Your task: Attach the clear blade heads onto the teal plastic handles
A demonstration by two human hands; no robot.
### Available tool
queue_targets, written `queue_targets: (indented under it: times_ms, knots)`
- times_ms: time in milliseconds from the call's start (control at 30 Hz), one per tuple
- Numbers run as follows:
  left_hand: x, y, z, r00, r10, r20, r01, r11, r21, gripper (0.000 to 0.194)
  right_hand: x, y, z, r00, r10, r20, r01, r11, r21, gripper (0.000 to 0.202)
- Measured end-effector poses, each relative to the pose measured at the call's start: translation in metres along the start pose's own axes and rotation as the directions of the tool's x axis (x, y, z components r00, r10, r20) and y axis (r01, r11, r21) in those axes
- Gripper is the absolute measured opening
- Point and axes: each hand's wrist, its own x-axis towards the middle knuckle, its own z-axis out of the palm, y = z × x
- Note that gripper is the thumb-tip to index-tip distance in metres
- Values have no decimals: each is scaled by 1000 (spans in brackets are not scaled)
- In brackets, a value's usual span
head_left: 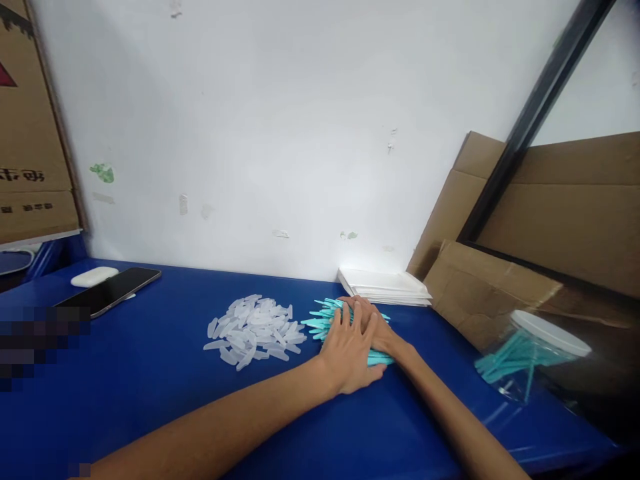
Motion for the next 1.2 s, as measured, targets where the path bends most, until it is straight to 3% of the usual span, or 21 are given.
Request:
queue_targets:
  times_ms: [167, 433, 567, 733, 867, 1000, 1200]
  knots:
    - [-2, 1, 2, 999, 33, -27, -32, 999, 32, 91, -6, -9, -21, 999, -9, 39, 6, 997, 73, 64]
    - [-2, 1, 1, 996, 74, -47, -70, 995, 76, 86, -13, -30, -42, 1000, 27, -16, -24, 984, 178, 60]
    - [-3, 2, 0, 996, 76, -45, -71, 994, 87, 89, -13, -22, -54, 992, 80, -98, -57, 976, 212, 49]
    - [-4, 1, 1, 998, 53, -16, -52, 996, 71, 86, -16, 6, -64, 950, 222, -219, -149, 940, 306, 31]
    - [-4, 0, 0, 999, 50, 17, -50, 998, 49, 85, -17, 31, -60, 868, 408, -283, -261, 860, 438, 30]
    - [-3, 0, -2, 998, 52, 27, -53, 998, 32, 83, -16, 50, -48, 796, 552, -248, -319, 730, 604, 30]
    - [-3, 0, -1, 998, 38, 41, -38, 999, 12, 82, -16, 54, -30, 795, 589, -147, -283, 573, 769, 32]
